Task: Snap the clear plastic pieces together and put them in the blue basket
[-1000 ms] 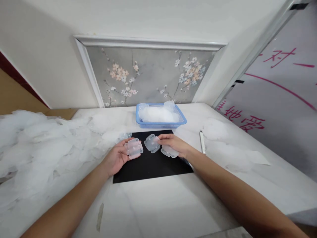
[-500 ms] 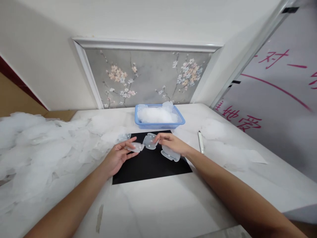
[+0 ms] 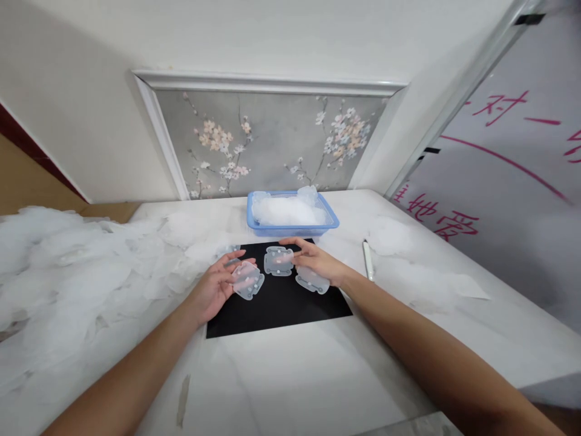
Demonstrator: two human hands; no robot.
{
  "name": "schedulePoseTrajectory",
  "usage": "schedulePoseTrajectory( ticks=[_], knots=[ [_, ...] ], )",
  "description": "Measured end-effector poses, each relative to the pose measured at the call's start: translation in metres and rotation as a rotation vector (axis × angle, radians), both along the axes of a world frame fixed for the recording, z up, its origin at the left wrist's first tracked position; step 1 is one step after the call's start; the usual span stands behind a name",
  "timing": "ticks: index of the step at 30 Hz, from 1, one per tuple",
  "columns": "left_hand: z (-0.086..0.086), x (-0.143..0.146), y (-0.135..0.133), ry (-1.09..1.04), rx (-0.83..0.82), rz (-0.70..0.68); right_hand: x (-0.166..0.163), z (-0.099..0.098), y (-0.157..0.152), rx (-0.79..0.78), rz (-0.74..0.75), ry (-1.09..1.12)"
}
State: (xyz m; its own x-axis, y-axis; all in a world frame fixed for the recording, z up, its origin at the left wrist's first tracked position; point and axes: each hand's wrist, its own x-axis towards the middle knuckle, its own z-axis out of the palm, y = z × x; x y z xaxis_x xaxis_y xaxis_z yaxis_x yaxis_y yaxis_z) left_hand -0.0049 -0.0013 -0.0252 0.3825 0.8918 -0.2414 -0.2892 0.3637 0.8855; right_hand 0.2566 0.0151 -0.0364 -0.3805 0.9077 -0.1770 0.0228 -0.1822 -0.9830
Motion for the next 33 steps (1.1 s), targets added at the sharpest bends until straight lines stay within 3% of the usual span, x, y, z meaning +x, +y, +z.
schedulePoseTrajectory(
  ticks=[16,22,27,33],
  knots=[
    [0.000,0.000,0.000,-0.050,-0.052,0.028,-0.001,-0.003,0.001,0.017,-0.013,-0.022],
    [-0.003,-0.001,0.001,-0.071,-0.053,0.019,-0.005,-0.010,0.004,0.066,-0.093,0.045],
    [-0.003,-0.001,0.001,-0.078,-0.028,0.001,-0.027,-0.011,0.001,0.127,-0.201,0.030],
    [-0.004,0.011,-0.011,0.098,0.177,-0.006,-0.069,-0.013,-0.007,0.301,-0.144,-0.151]
  ],
)
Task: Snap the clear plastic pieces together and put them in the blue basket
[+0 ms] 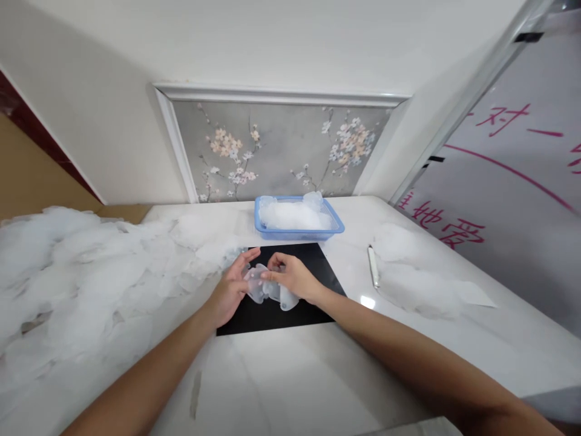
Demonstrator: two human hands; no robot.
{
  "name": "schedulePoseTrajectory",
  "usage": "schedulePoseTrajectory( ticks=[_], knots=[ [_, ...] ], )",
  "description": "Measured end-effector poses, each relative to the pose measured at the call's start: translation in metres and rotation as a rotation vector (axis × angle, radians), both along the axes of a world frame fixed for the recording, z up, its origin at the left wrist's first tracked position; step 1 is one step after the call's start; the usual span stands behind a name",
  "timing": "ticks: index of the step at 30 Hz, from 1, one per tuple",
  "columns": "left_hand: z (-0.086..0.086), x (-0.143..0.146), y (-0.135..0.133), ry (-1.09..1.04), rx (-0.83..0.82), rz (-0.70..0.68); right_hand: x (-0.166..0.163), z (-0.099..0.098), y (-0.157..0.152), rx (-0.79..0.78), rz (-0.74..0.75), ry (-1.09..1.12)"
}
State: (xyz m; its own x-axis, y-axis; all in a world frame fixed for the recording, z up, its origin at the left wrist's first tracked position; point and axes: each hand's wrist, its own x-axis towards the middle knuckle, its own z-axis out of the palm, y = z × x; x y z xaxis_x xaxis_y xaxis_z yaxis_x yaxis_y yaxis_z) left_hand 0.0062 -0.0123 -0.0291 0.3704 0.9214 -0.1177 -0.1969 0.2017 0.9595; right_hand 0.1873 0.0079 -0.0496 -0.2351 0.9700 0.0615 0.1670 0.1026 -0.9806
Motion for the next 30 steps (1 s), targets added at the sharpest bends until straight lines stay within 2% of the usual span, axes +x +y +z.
schedulePoseTrajectory(
  ticks=[3,5,7,8,10,12,13,15,18,20,22,25,27,30],
  knots=[
    [0.000,-0.006,0.004,0.179,0.183,0.033,-0.012,0.001,0.008,-0.046,0.038,0.036],
    [0.000,-0.020,0.013,0.401,0.439,0.138,-0.019,0.006,0.018,-0.041,0.040,0.027],
    [-0.001,-0.039,0.025,0.728,0.703,0.299,-0.028,0.013,0.028,-0.002,0.033,-0.119],
    [-0.002,-0.049,0.031,0.885,0.769,0.367,-0.034,0.016,0.032,0.022,0.040,-0.245],
    [-0.006,-0.066,0.041,1.086,0.767,0.454,-0.047,0.022,0.037,0.067,0.059,-0.545],
    [-0.009,-0.077,0.048,1.140,0.714,0.492,-0.059,0.025,0.038,0.105,0.062,-0.782],
    [-0.009,-0.079,0.050,1.140,0.698,0.501,-0.064,0.024,0.037,0.114,0.063,-0.842],
    [-0.007,-0.080,0.050,1.140,0.701,0.513,-0.067,0.022,0.036,0.129,0.076,-0.816],
    [0.000,-0.071,0.046,1.031,0.730,0.568,-0.055,0.016,0.033,0.066,0.080,-0.526],
    [0.002,-0.062,0.041,0.825,0.661,0.573,-0.036,0.013,0.030,-0.095,0.083,-0.263],
    [0.002,-0.051,0.035,0.581,0.488,0.483,-0.015,0.012,0.025,-0.276,0.116,-0.017],
    [-0.004,-0.033,0.025,0.346,0.242,0.216,0.016,0.008,0.017,-0.386,0.099,0.205],
    [-0.008,-0.025,0.020,0.305,0.170,0.086,0.031,0.006,0.014,-0.421,0.092,0.286],
    [-0.009,-0.021,0.017,0.325,0.142,0.037,0.045,0.002,0.013,-0.463,0.115,0.350]
  ],
)
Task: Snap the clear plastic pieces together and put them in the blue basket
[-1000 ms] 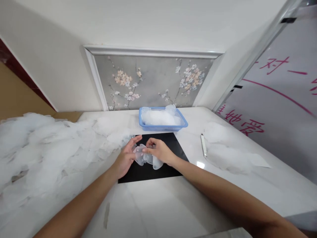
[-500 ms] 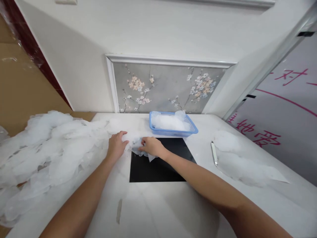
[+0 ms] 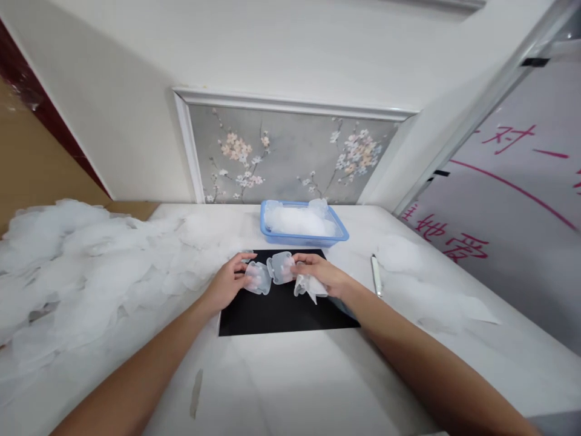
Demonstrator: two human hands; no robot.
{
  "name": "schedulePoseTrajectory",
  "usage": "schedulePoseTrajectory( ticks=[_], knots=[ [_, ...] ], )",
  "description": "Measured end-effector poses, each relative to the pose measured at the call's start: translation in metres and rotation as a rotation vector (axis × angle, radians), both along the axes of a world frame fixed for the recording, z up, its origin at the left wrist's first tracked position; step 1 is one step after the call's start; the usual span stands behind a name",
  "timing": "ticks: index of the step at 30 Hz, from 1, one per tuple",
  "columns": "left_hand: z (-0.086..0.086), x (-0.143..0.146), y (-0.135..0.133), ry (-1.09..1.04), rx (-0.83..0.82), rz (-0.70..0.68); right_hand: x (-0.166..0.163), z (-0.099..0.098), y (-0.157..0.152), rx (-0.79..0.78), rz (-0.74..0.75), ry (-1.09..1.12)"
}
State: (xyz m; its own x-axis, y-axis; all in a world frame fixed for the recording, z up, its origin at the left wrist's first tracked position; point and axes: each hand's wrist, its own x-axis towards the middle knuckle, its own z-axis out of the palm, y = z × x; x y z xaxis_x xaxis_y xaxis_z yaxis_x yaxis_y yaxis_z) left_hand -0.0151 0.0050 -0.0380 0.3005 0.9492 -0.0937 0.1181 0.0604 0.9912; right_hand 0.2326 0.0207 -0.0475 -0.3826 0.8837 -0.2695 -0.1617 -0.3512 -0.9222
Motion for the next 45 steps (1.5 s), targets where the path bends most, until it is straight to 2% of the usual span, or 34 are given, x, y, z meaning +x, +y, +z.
schedulePoseTrajectory(
  ticks=[7,12,15,18,22,30,32,34,36,38,41,43,45],
  knots=[
    [0.011,-0.003,0.004,0.015,-0.070,-0.033,0.009,0.000,0.004,-0.025,0.010,0.057],
    [0.015,-0.003,0.003,0.005,-0.064,-0.031,0.010,0.000,0.004,-0.006,0.034,0.065],
    [0.015,-0.002,0.003,-0.013,-0.043,-0.023,0.008,0.000,0.002,0.029,-0.005,0.034],
    [0.013,-0.002,0.004,-0.023,-0.032,-0.012,0.007,0.001,-0.002,0.118,-0.064,-0.040],
    [0.010,-0.003,0.007,-0.001,-0.001,0.015,0.006,0.002,-0.007,0.287,-0.071,-0.176],
    [0.002,-0.006,0.010,0.026,0.011,-0.014,0.001,0.006,-0.010,0.584,-0.126,-0.665],
    [0.004,-0.006,0.010,0.086,0.066,-0.020,-0.001,0.008,-0.010,0.642,-0.174,-0.751],
    [0.006,-0.006,0.009,0.212,0.205,0.010,-0.002,0.010,-0.010,0.692,-0.248,-0.757],
    [0.009,-0.004,0.008,0.308,0.370,0.088,-0.002,0.012,-0.010,0.636,-0.296,-0.634],
    [0.010,-0.001,0.005,0.260,0.395,0.167,-0.001,0.013,-0.010,0.451,-0.263,-0.439],
    [0.010,0.004,0.001,-0.001,0.119,0.198,-0.001,0.013,-0.009,0.196,-0.166,-0.165],
    [0.010,0.008,-0.002,-0.155,-0.064,0.188,-0.001,0.013,-0.008,0.116,-0.131,-0.045],
    [0.012,0.010,-0.003,-0.266,-0.171,0.180,-0.001,0.012,-0.008,0.064,-0.105,0.021]
  ],
)
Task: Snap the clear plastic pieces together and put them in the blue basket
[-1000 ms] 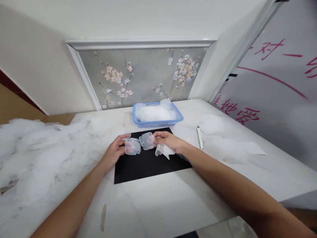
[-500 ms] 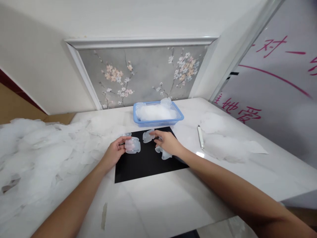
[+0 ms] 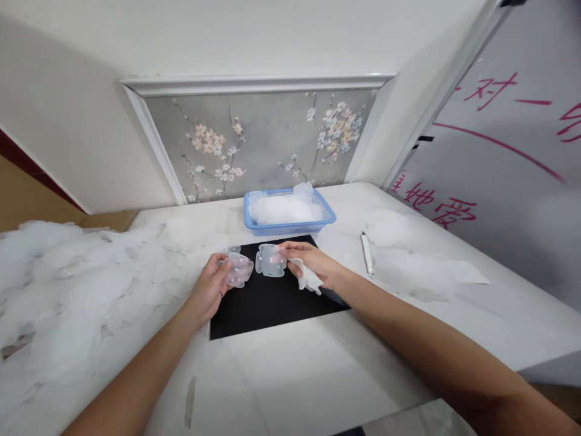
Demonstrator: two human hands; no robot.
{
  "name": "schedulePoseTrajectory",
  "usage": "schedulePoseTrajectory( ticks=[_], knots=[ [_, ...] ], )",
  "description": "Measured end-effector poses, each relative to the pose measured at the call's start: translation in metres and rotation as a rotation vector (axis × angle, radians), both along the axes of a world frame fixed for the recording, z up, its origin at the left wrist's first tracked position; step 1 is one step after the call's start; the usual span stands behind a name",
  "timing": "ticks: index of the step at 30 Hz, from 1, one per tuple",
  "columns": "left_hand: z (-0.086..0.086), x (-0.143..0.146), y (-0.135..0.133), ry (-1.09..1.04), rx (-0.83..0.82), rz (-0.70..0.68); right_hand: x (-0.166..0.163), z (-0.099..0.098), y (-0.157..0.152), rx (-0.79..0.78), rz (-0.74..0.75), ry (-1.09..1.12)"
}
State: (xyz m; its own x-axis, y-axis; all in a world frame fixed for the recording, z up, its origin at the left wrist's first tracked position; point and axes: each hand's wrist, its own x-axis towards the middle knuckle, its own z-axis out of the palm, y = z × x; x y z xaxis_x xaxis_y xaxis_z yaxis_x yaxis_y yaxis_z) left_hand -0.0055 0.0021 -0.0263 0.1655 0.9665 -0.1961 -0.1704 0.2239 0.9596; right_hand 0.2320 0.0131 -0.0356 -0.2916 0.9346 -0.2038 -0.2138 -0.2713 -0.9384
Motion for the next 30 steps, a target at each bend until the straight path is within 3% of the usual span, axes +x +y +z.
schedulePoseTrajectory(
  ticks=[9,24,30],
  knots=[
    [0.009,-0.002,0.002,-0.211,-0.138,-0.108,0.001,-0.004,0.002,-0.050,0.044,0.075],
    [0.009,-0.002,0.001,-0.250,-0.141,-0.143,0.000,-0.006,-0.001,-0.059,0.063,0.006],
    [0.009,-0.001,-0.003,-0.236,-0.121,-0.149,-0.027,0.002,-0.009,0.041,0.152,-0.082]
  ],
)
